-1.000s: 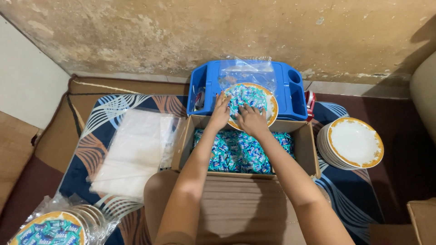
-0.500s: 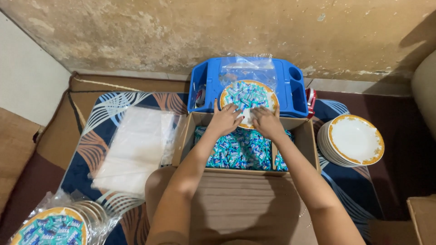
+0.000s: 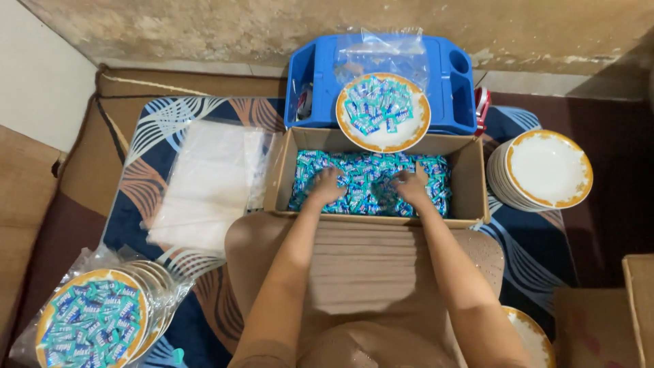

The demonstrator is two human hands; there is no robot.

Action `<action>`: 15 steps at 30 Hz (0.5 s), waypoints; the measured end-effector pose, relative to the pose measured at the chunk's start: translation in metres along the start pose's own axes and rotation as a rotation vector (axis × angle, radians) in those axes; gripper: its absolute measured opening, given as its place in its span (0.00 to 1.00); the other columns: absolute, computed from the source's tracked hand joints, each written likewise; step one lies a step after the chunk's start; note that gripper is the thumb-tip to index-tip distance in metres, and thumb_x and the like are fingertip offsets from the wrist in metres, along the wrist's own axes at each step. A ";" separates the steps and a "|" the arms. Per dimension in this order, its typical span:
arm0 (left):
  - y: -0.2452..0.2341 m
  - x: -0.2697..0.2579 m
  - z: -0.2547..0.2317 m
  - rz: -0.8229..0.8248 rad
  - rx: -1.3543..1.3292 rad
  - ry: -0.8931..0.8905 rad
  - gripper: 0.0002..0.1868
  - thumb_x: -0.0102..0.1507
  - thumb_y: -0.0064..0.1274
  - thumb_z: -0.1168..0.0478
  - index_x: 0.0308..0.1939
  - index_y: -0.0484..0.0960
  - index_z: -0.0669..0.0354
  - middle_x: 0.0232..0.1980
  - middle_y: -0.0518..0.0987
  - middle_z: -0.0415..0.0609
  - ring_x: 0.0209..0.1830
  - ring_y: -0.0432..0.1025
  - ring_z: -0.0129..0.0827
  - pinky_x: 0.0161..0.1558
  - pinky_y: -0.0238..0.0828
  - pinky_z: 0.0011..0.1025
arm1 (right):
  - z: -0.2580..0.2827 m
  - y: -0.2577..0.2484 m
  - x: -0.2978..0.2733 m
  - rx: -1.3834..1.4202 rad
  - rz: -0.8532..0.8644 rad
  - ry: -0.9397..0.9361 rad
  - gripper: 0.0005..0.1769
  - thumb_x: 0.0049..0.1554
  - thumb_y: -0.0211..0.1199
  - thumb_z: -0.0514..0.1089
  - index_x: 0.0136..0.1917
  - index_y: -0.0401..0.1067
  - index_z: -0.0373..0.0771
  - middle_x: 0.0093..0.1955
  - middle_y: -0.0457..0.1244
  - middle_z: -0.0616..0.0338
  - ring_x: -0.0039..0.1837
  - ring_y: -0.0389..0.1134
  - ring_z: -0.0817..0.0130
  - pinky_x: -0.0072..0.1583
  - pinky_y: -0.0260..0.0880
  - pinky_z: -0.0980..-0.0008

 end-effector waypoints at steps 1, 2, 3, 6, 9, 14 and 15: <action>0.012 0.002 0.000 0.005 0.002 0.002 0.32 0.59 0.57 0.38 0.64 0.67 0.33 0.75 0.61 0.52 0.75 0.56 0.60 0.69 0.52 0.60 | 0.017 -0.002 -0.010 0.001 -0.001 0.005 0.21 0.54 0.65 0.58 0.59 0.76 0.52 0.59 0.70 0.48 0.66 0.68 0.43 0.65 0.67 0.45; 0.045 0.001 0.005 0.297 0.037 -0.050 0.39 0.58 0.57 0.35 0.71 0.62 0.28 0.78 0.53 0.58 0.77 0.52 0.64 0.67 0.53 0.65 | 0.036 0.015 -0.023 -0.132 0.267 -0.036 0.36 0.52 0.67 0.63 0.71 0.63 0.59 0.71 0.55 0.41 0.73 0.58 0.36 0.70 0.61 0.41; 0.073 -0.004 0.009 0.583 0.072 -0.102 0.47 0.56 0.57 0.32 0.78 0.56 0.22 0.82 0.46 0.63 0.79 0.47 0.69 0.65 0.54 0.71 | 0.054 0.029 -0.039 -0.265 0.534 -0.082 0.53 0.49 0.68 0.68 0.82 0.49 0.66 0.83 0.41 0.34 0.80 0.48 0.30 0.75 0.55 0.36; 0.114 0.000 0.028 0.827 0.189 -0.050 0.52 0.55 0.52 0.31 0.80 0.58 0.44 0.82 0.49 0.65 0.79 0.45 0.70 0.67 0.50 0.74 | 0.109 0.013 -0.114 -0.461 0.939 -0.041 0.48 0.56 0.59 0.63 0.84 0.46 0.58 0.84 0.35 0.28 0.80 0.44 0.27 0.77 0.50 0.36; 0.080 -0.018 0.010 0.828 0.255 0.034 0.35 0.56 0.53 0.40 0.61 0.82 0.54 0.70 0.71 0.66 0.70 0.59 0.72 0.66 0.59 0.64 | 0.087 0.036 -0.095 -0.495 1.022 -0.105 0.36 0.60 0.51 0.62 0.80 0.58 0.56 0.80 0.52 0.38 0.78 0.52 0.35 0.77 0.53 0.42; 0.017 -0.064 -0.062 0.673 0.165 0.139 0.26 0.58 0.54 0.48 0.58 0.84 0.51 0.63 0.78 0.60 0.64 0.69 0.62 0.64 0.67 0.55 | 0.085 0.037 -0.085 -0.469 0.741 -0.187 0.21 0.57 0.57 0.58 0.63 0.75 0.63 0.65 0.67 0.46 0.70 0.65 0.44 0.71 0.64 0.50; 0.012 -0.070 -0.069 0.610 0.162 0.182 0.21 0.59 0.55 0.46 0.53 0.86 0.45 0.58 0.82 0.54 0.62 0.73 0.55 0.61 0.71 0.49 | 0.087 0.032 -0.087 -0.424 0.626 -0.154 0.17 0.53 0.62 0.61 0.55 0.79 0.68 0.60 0.71 0.53 0.67 0.69 0.48 0.68 0.69 0.52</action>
Point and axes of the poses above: each hand's wrist, its own x-axis towards the middle knuckle, its own y-axis out of the palm, z = x × y, the point moved 7 cm from there along x, towards the middle knuckle
